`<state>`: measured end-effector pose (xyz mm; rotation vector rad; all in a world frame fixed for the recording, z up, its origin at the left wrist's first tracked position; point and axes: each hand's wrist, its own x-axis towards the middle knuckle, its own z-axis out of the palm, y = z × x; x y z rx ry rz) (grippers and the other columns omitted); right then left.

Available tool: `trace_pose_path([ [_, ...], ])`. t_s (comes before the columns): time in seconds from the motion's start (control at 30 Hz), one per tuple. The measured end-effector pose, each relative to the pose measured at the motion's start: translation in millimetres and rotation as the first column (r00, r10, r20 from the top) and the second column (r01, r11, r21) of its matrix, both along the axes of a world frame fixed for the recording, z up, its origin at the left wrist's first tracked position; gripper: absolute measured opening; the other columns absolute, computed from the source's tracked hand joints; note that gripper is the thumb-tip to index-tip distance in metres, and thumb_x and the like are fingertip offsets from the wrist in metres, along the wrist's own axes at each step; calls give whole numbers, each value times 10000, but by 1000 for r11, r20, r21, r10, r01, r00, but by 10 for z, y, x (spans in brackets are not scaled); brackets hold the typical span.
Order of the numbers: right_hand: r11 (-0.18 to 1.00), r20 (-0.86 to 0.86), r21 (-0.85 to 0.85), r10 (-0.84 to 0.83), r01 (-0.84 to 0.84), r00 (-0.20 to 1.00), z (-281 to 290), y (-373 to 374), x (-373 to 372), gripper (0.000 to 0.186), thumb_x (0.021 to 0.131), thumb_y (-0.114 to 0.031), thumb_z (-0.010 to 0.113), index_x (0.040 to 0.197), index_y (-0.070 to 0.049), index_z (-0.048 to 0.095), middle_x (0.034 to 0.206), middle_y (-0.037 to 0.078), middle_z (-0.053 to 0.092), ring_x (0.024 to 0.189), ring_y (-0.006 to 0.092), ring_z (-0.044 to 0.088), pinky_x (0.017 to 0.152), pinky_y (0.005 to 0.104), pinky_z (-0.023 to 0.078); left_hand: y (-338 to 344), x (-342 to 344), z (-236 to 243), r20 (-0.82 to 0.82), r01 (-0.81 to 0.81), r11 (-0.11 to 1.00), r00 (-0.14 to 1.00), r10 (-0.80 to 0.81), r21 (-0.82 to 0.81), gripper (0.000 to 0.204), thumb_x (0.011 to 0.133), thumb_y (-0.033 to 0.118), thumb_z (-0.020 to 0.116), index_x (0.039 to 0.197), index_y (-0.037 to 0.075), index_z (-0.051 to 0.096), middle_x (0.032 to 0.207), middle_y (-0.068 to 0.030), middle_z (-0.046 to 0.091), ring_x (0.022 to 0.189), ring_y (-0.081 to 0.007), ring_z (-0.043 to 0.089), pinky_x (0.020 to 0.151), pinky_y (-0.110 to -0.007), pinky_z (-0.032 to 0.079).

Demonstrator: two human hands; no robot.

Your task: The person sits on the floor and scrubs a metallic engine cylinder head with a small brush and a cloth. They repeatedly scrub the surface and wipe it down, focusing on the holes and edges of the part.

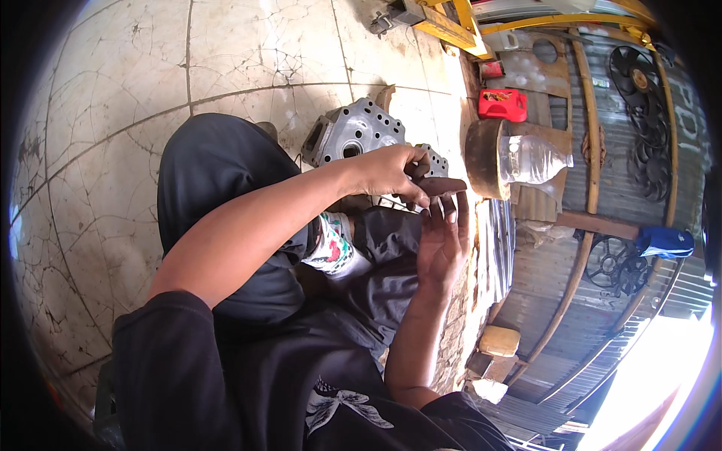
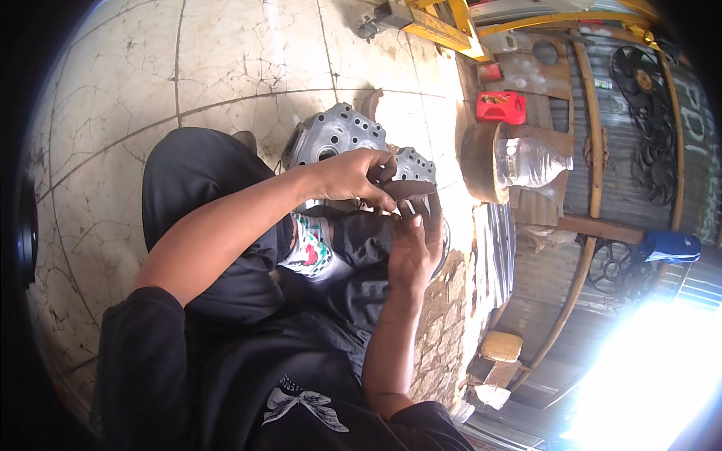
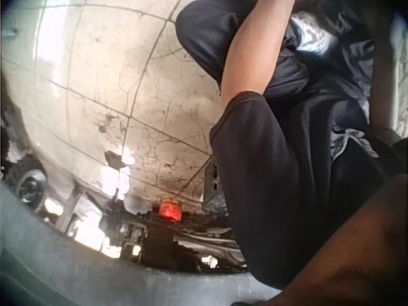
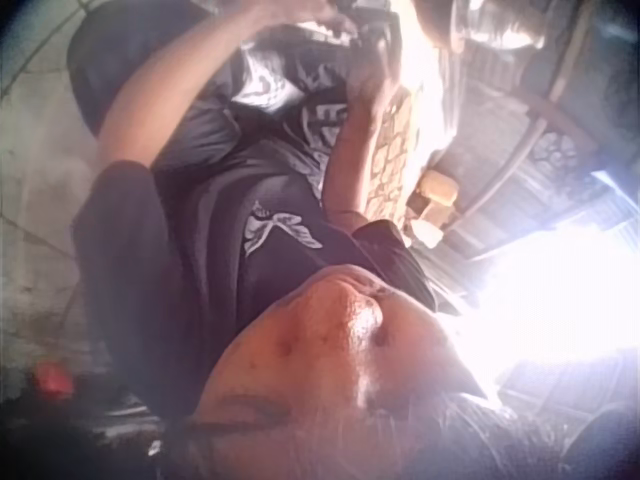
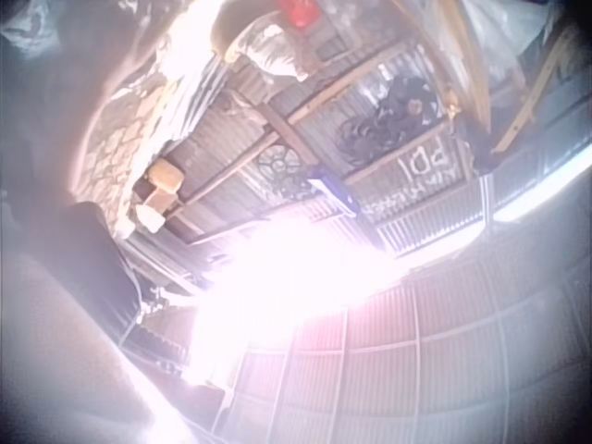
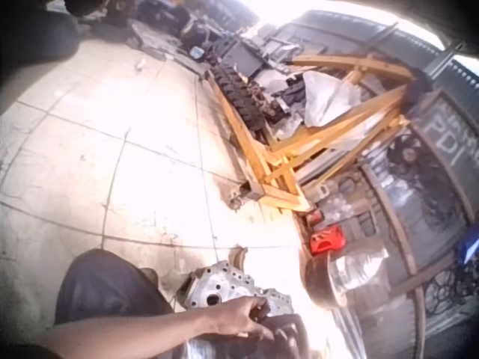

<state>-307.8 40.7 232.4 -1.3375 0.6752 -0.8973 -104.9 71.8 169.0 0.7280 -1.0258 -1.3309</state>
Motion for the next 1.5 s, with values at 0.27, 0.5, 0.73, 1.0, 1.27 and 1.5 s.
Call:
trace_pose_path([
  [0.27,994,-128,-106,-32,19,991,-119,-78,36,302,1086,-158,571,1331,17,595,1228,121,646,1129,212,625,976,393,518,-63,-179,-122,133,-105,989,984,119,-108,343,763,107,918,960,23,650,810,-21,694,770,-107,614,720,-296,490],
  [0.5,963,-182,-168,-243,213,953,-160,-47,76,316,1100,-176,535,1331,21,621,1208,108,649,1077,181,634,912,330,537,-64,-133,-96,295,-146,983,939,174,-114,326,821,315,881,942,31,776,874,-93,773,793,-182,701,764,-336,539],
  [0.73,918,-448,-389,-257,72,856,-131,-130,62,401,1048,-147,664,1374,83,620,1131,112,716,1029,172,682,907,309,569,-101,-35,-77,266,-224,968,932,246,-112,340,817,299,901,1006,36,798,957,-106,793,887,-189,739,837,-327,559],
  [1.0,972,-351,-210,-172,102,920,-112,-113,78,186,990,-30,713,1153,58,696,1094,114,736,1002,168,694,930,306,558,-112,-84,-134,132,-196,978,970,204,-71,300,828,242,892,1027,33,809,965,-86,800,895,-160,730,853,-308,561],
  [1.27,990,-249,-4,-136,140,959,-145,-108,53,268,1015,-101,684,1243,37,653,1088,93,720,940,136,675,830,247,529,-135,-71,-154,127,-218,974,966,224,-57,247,839,183,876,1021,28,812,941,-75,797,863,-139,721,840,-288,557],
  [1.5,994,-334,-83,-96,72,938,-194,-162,-13,296,1011,-92,685,1266,51,636,1153,125,705,999,139,668,845,250,529,-76,-52,-78,79,-131,991,988,132,-7,274,831,176,884,1047,24,813,965,-81,801,886,-137,728,861,-279,560],
])
